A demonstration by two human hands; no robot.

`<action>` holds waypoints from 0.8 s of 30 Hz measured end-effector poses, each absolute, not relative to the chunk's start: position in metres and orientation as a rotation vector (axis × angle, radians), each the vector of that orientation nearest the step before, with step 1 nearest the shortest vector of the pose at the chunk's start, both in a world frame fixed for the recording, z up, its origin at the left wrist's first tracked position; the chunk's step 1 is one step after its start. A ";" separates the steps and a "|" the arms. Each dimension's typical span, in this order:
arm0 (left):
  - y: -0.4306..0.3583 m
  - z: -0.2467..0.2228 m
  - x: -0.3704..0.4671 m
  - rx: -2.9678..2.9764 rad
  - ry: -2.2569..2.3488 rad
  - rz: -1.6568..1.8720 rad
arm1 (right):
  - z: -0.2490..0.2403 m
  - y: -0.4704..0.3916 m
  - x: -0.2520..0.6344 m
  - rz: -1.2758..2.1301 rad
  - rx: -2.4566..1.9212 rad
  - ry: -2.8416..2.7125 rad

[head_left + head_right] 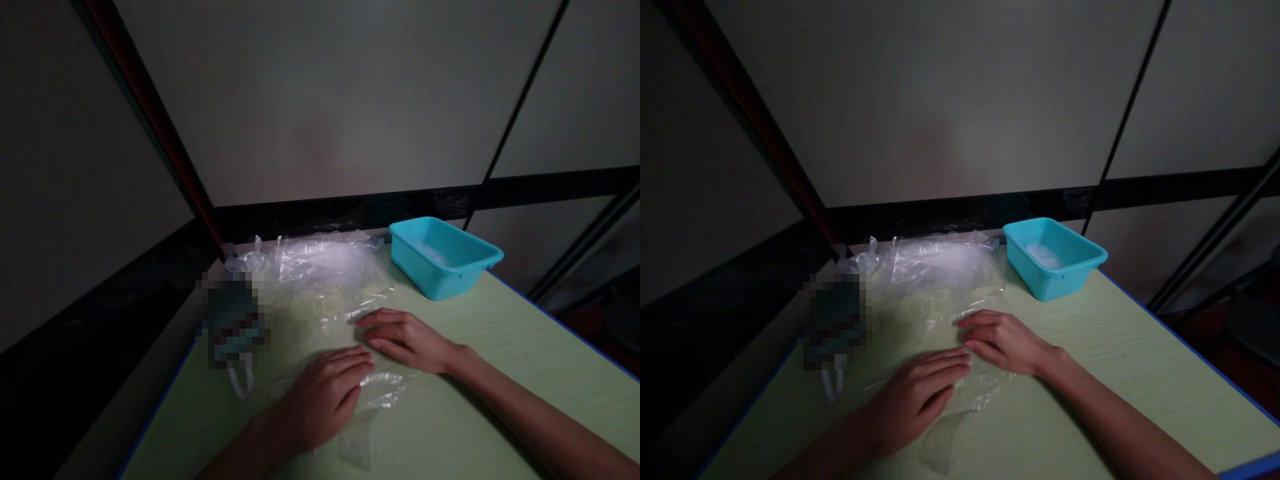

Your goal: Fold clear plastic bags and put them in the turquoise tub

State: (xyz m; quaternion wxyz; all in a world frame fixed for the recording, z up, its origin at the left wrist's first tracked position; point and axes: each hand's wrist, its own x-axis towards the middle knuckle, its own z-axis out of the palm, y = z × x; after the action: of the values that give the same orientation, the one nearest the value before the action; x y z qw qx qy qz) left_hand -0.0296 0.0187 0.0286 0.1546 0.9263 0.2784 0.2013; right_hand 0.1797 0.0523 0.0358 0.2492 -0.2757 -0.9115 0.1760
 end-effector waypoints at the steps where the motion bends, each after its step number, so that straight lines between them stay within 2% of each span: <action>1: 0.015 0.029 -0.027 2.672 0.785 0.541 | 0.035 0.052 0.178 0.476 -0.777 -2.489; 6: -0.008 0.038 -0.014 2.753 0.674 0.483 | 0.031 0.050 0.172 0.474 -0.845 -2.544; 10: -0.015 0.040 -0.010 2.693 0.691 0.716 | 0.027 0.047 0.167 0.513 -0.840 -2.576; 14: 0.002 0.034 -0.019 2.527 0.989 0.979 | 0.028 0.043 0.164 0.626 -0.771 -2.515; 19: 0.029 0.020 -0.032 2.483 1.303 0.757 | 0.030 0.043 0.163 0.608 -0.822 -2.402; 24: 0.035 0.012 -0.038 2.672 1.279 0.400 | 0.025 0.042 0.160 0.498 -0.879 -2.534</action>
State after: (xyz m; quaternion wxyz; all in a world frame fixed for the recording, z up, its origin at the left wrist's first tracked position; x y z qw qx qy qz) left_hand -0.0382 0.0347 0.0117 0.0761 0.8913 0.4265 0.1335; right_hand 0.1600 0.0418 0.0250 0.2052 -0.3152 -0.9092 0.1786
